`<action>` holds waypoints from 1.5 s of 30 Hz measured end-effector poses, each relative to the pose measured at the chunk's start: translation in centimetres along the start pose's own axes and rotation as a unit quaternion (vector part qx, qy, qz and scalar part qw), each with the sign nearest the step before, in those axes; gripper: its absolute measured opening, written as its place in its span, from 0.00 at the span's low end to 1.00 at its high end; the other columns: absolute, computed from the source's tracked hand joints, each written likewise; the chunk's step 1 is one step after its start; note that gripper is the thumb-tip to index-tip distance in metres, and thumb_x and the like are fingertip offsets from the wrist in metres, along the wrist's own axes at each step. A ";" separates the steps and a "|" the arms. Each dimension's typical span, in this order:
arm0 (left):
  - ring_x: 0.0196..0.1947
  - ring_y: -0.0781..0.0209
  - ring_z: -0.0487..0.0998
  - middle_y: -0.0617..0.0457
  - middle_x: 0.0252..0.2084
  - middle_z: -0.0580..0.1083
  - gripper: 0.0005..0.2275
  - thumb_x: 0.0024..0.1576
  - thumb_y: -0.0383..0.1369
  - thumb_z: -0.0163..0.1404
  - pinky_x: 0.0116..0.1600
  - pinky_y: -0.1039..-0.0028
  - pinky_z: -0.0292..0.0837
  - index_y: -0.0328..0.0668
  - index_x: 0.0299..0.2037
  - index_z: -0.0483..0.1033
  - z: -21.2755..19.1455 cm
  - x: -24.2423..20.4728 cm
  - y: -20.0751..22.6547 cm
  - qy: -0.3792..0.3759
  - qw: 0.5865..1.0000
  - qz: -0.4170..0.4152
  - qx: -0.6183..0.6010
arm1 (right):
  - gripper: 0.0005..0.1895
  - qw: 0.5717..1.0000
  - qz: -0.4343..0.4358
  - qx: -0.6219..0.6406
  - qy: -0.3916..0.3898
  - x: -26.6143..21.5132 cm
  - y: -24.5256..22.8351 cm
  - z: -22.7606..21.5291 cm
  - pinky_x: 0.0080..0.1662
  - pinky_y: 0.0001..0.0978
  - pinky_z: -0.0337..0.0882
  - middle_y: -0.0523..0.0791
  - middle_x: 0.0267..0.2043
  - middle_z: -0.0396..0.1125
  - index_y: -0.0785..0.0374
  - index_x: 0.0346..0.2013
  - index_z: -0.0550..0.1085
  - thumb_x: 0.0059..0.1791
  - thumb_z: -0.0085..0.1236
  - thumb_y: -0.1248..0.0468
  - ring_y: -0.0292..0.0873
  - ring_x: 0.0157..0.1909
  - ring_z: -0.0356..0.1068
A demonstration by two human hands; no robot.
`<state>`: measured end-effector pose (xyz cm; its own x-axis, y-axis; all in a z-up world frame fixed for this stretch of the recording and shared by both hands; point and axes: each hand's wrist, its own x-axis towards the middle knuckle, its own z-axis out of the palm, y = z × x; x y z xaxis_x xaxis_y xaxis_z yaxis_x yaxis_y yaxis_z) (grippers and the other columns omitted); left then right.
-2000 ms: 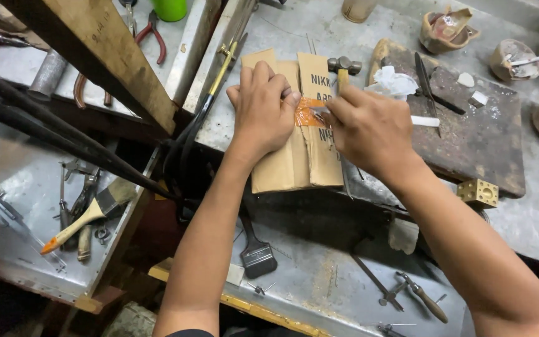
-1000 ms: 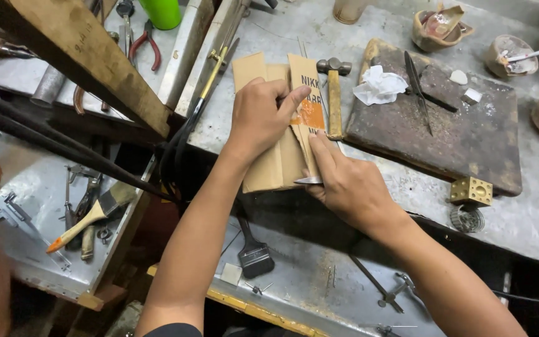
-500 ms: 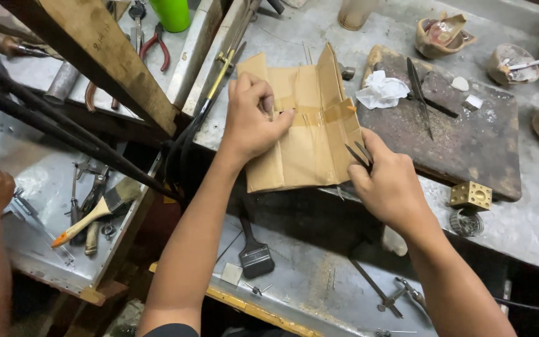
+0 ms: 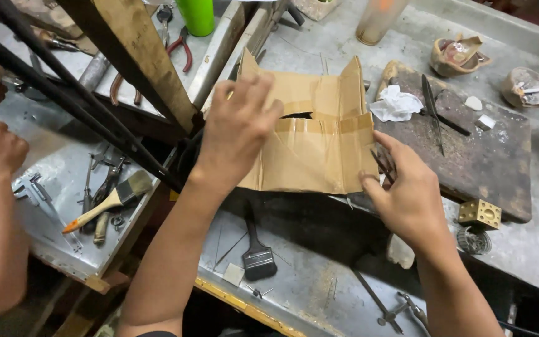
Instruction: Unboxing a new hammer from its shipping and retail packaging at a jewelry workbench.
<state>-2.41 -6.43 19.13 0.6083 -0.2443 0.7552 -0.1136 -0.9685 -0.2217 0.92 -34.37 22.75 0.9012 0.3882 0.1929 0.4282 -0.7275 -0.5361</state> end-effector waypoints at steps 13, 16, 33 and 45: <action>0.43 0.41 0.77 0.48 0.48 0.66 0.59 0.13 0.64 0.70 0.58 0.59 0.62 0.34 0.55 0.64 -1.1 0.3 3.5 -0.295 0.950 0.038 -0.091 | 0.17 0.999 0.007 0.051 0.009 -0.8 3.4 1.2 0.31 0.34 0.70 0.43 0.33 0.65 0.55 0.42 0.80 0.40 0.68 0.71 0.44 0.29 0.70; 0.45 0.41 0.76 0.46 0.44 0.68 0.54 0.16 0.58 0.73 0.62 0.57 0.61 0.35 0.52 0.62 -1.9 0.0 4.1 -0.263 0.961 0.038 -0.078 | 0.24 0.995 0.006 0.092 0.033 -0.7 2.2 0.0 0.32 0.33 0.70 0.45 0.34 0.61 0.58 0.47 0.77 0.37 0.75 0.69 0.44 0.31 0.71; 0.50 0.41 0.72 0.47 0.47 0.69 0.53 0.22 0.60 0.69 0.65 0.52 0.63 0.38 0.59 0.64 -2.6 -0.5 4.5 -0.208 0.977 0.053 -0.015 | 0.04 0.878 -0.149 -0.389 -0.235 12.7 -8.2 0.2 0.38 0.50 0.73 0.46 0.31 0.75 0.42 0.31 0.79 0.44 0.60 0.57 0.55 0.37 0.76; 0.50 0.57 0.73 0.58 0.43 0.68 0.15 0.55 0.27 0.53 0.62 0.57 0.57 0.55 0.50 0.65 -5.1 -4.4 7.6 0.079 0.994 0.071 0.020 | 0.31 0.872 -0.081 -0.361 -0.320 14.0 -9.3 3.0 0.49 0.57 0.74 0.55 0.57 0.69 0.37 0.70 0.64 0.51 0.55 0.48 0.62 0.54 0.72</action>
<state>-9.93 -12.99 17.23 0.4575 -0.3860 0.8011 -0.1561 -0.9217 -0.3550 9.39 -20.49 27.99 0.7017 0.5866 -0.4045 0.6854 -0.7108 0.1580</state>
